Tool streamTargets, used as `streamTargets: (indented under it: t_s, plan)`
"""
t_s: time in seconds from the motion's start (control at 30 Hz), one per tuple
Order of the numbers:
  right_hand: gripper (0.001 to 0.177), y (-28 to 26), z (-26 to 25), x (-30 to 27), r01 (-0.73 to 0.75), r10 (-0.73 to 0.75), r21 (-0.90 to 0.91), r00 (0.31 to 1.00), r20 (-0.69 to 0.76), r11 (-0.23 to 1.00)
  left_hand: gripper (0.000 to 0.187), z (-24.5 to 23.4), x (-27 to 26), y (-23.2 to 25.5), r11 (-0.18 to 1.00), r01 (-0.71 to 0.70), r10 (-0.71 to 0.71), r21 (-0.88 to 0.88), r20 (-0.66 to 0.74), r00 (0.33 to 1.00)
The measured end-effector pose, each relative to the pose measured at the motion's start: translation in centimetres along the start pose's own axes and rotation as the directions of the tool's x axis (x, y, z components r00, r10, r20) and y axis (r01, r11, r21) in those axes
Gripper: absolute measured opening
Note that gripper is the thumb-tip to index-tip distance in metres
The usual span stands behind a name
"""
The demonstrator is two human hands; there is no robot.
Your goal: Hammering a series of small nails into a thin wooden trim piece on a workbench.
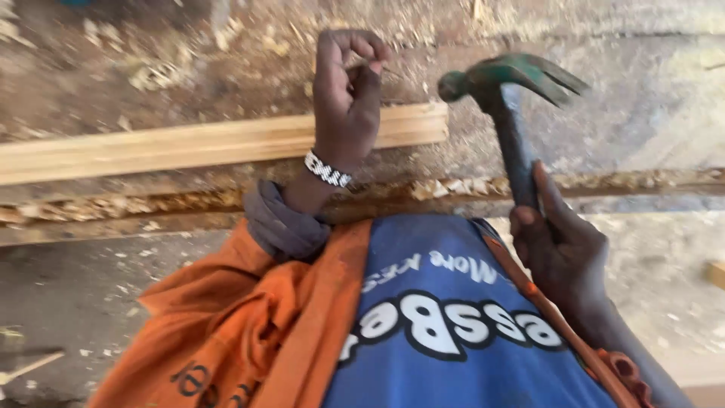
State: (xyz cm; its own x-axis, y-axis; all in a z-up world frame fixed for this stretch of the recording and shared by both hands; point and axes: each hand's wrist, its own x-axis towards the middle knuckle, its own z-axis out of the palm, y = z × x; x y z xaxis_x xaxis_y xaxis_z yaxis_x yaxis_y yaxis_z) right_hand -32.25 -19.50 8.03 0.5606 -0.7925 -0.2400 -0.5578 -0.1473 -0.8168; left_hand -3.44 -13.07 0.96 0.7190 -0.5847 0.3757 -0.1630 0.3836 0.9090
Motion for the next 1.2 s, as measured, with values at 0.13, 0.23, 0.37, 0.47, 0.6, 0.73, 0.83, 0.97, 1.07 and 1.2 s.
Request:
streamTargets:
  t_s: [0.13,0.23,0.37,0.47,0.6,0.73,0.83,0.97,1.07,1.2]
  plan:
    - [0.043,-2.1,1.3,0.0,0.149,-0.151,0.171,0.988,-0.002,0.974,0.013,-2.1,0.4,-1.8,0.997,0.074,-0.073,0.013,-0.084,0.994]
    - [0.036,-1.6,1.8,0.7,0.134,-0.111,0.263,0.989,-0.1,0.955,0.048,-3.3,3.5,-0.6,0.882,-0.215,0.094,0.42,0.29,0.952]
    - [0.033,-0.6,1.7,0.5,0.098,-0.047,0.403,0.99,-0.135,0.91,0.022,-2.7,4.1,-2.4,0.607,-0.306,-0.268,0.733,0.551,0.79]
    - [0.031,-0.4,1.5,0.9,0.076,-0.01,0.459,0.99,-0.144,0.885,0.022,-2.3,5.3,-3.0,0.496,-0.404,-0.36,0.768,0.606,0.71]
    - [0.023,0.9,1.1,0.9,0.091,-0.009,0.485,0.986,-0.168,0.869,0.026,-1.7,5.2,-1.8,0.426,-0.453,-0.459,0.784,0.618,0.638]
    - [0.026,0.5,1.1,0.9,0.066,0.024,0.494,0.985,-0.173,0.867,0.019,-2.9,4.2,-0.5,0.732,-0.304,-0.163,0.61,0.59,0.791]
    - [0.027,0.8,1.2,0.9,0.093,-0.007,0.412,0.978,-0.207,0.907,0.009,-2.6,2.4,2.3,0.873,-0.225,-0.033,0.432,0.512,0.858]
    - [0.025,1.0,1.4,0.9,0.06,0.007,0.451,0.989,-0.146,0.89,0.02,-2.6,-0.8,3.8,0.921,-0.003,-0.179,0.39,0.43,0.885]
    - [0.028,0.8,1.4,1.0,0.042,0.009,0.434,0.994,-0.113,0.9,0.026,-2.8,-2.1,3.0,0.926,-0.008,-0.172,0.377,0.439,0.882]
    - [0.033,-0.4,1.5,0.8,0.066,-0.039,0.368,0.996,-0.079,0.927,0.038,-3.0,-2.6,2.1,0.928,-0.183,0.02,0.323,0.449,0.893]
